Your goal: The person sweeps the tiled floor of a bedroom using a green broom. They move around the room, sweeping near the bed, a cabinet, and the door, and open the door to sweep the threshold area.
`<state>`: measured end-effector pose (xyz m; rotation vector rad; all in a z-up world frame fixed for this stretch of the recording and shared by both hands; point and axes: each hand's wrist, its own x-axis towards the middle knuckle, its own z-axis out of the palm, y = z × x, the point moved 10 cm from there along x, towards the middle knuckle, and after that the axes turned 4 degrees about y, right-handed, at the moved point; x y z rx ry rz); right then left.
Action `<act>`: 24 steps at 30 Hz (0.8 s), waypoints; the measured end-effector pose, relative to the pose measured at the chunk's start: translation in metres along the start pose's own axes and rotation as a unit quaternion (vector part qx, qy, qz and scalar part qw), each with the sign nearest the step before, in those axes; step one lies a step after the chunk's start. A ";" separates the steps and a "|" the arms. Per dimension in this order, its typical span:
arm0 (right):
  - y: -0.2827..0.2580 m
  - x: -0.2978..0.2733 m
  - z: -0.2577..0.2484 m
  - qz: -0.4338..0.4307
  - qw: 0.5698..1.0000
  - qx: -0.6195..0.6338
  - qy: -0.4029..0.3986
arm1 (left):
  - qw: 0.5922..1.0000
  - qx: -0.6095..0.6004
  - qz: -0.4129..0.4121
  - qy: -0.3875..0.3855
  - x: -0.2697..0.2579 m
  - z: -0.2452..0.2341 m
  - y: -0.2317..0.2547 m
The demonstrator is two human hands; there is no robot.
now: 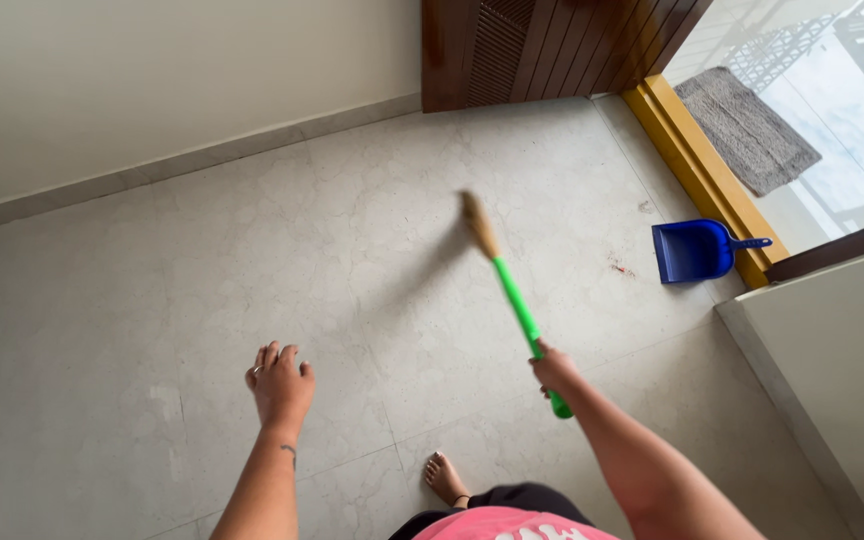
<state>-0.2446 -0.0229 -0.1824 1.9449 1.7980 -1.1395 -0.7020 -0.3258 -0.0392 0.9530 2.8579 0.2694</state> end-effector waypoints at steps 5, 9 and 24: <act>-0.014 -0.040 -0.046 -0.024 0.997 -0.059 0.048 | 0.998 -0.027 0.033 0.040 0.018 -0.015 0.014; -0.019 -0.094 -0.030 -0.062 0.986 -0.155 0.031 | 0.997 -0.048 0.013 0.056 0.018 -0.018 0.002; -0.212 -0.104 0.125 -0.609 0.582 -0.539 -0.034 | 0.988 -0.059 -0.119 0.072 0.043 -0.005 -0.056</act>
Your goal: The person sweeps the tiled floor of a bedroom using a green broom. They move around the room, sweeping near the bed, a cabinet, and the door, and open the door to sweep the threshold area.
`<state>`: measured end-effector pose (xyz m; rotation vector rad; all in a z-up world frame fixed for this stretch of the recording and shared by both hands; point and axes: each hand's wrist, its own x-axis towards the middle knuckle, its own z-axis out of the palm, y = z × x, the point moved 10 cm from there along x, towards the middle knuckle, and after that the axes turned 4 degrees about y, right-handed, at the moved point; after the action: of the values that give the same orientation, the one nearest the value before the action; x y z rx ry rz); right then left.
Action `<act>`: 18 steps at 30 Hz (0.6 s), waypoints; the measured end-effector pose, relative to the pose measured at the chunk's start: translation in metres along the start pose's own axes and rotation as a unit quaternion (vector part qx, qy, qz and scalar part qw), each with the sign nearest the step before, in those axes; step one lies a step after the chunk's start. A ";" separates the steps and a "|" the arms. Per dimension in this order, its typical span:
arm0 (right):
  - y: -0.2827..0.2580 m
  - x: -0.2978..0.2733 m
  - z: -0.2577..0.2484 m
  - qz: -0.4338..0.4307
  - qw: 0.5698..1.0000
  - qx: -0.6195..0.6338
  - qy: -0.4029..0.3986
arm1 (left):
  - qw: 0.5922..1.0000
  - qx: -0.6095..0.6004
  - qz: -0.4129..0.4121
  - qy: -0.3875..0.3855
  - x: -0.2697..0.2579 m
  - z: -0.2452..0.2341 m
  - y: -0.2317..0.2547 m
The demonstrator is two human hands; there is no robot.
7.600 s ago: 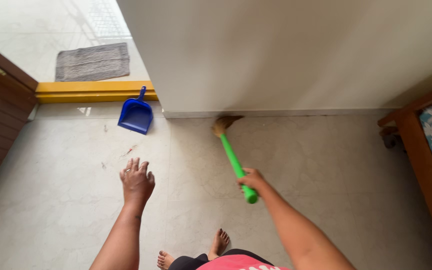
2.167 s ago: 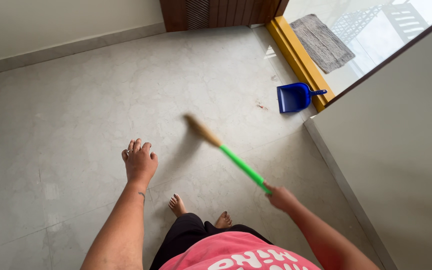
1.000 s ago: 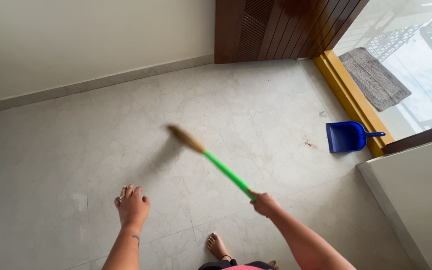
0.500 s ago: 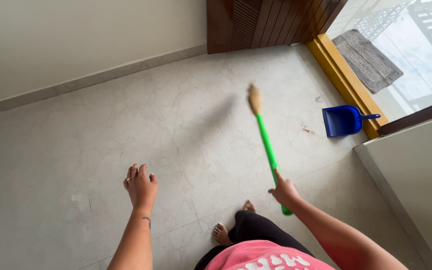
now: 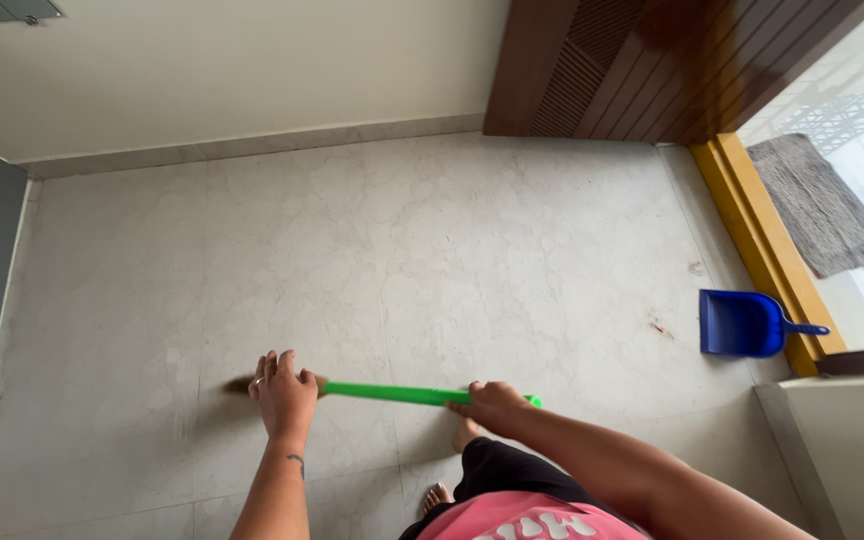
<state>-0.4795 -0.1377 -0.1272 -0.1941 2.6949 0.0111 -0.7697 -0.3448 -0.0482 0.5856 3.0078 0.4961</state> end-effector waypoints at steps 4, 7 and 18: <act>0.034 0.034 -0.018 0.042 0.990 0.036 -0.130 | 1.000 0.003 -0.026 0.002 0.030 0.011 0.010; 0.092 0.055 -0.018 0.117 0.980 0.058 -0.151 | 0.999 0.007 -0.043 -0.002 0.048 0.021 0.025; 0.358 0.022 0.055 0.493 0.548 0.673 0.067 | 1.000 0.023 -0.020 -0.007 0.114 0.042 0.105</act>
<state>-0.5257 0.2162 -0.1948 1.7372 1.7303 -1.6261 -0.8339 -0.1979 -0.0516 0.5273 3.0197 0.4195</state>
